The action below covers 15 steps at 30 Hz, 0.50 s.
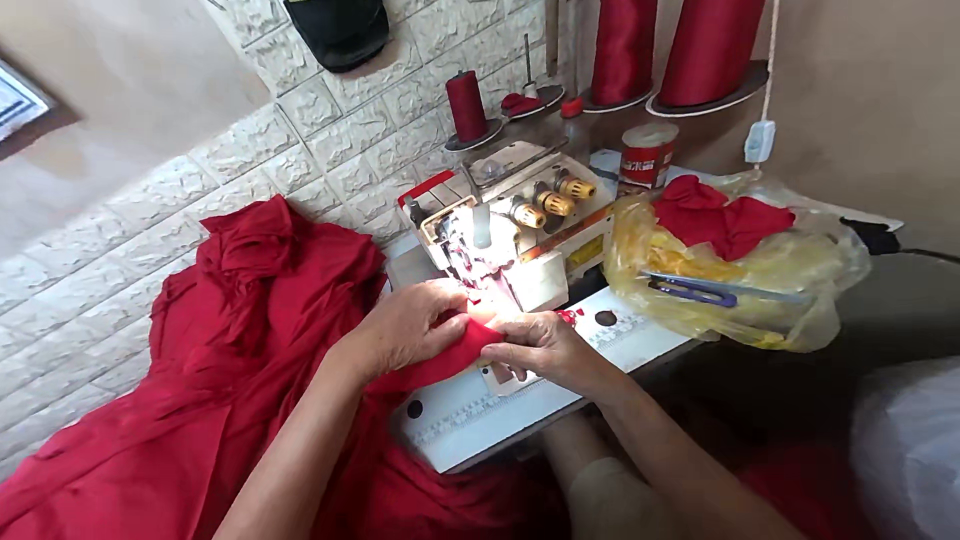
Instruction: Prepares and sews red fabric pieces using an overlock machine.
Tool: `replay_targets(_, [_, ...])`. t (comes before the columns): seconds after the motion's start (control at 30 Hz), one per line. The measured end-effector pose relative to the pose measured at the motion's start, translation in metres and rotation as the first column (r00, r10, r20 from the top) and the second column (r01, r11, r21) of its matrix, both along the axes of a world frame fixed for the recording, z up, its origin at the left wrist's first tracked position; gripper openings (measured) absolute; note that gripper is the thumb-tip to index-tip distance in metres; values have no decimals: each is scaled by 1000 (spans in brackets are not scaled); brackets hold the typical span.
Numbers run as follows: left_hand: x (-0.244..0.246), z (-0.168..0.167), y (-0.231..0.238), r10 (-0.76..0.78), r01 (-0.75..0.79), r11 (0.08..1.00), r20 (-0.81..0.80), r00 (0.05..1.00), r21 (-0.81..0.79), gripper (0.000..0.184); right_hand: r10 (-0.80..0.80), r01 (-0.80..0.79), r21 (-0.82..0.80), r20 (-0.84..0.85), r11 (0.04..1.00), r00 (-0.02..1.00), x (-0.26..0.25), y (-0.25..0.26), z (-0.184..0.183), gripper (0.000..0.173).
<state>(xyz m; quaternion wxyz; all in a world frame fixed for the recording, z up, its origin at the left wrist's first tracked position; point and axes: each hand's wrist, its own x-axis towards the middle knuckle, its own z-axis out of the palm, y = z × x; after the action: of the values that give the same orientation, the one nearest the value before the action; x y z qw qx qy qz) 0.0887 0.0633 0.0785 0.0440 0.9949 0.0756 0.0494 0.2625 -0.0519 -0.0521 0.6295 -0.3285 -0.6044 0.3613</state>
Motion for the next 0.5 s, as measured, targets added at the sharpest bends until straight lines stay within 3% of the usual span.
replay_targets(0.17, [3,-6,-17,-14,15,999,28,1000,-36,29,0,0,18,13,1000,1000,2,3,2,12])
replay_targets(0.33, [1,-9,0,40,-44,952,20,999,302,40,-40,39,-53,-7,998,999,0,5,6,14])
replay_targets(0.4, [-4,-2,7,104,-106,969,18,994,222,36,-108,109,-64,19,992,994,0,5,7,14])
replay_targets(0.47, [-11,9,9,120,-119,993,-16,993,26,28,-366,366,26,99,930,925,-5,6,4,17])
replay_targets(0.5, [-13,13,7,120,-121,991,-30,992,-52,24,-527,517,107,134,849,839,-9,7,2,21])
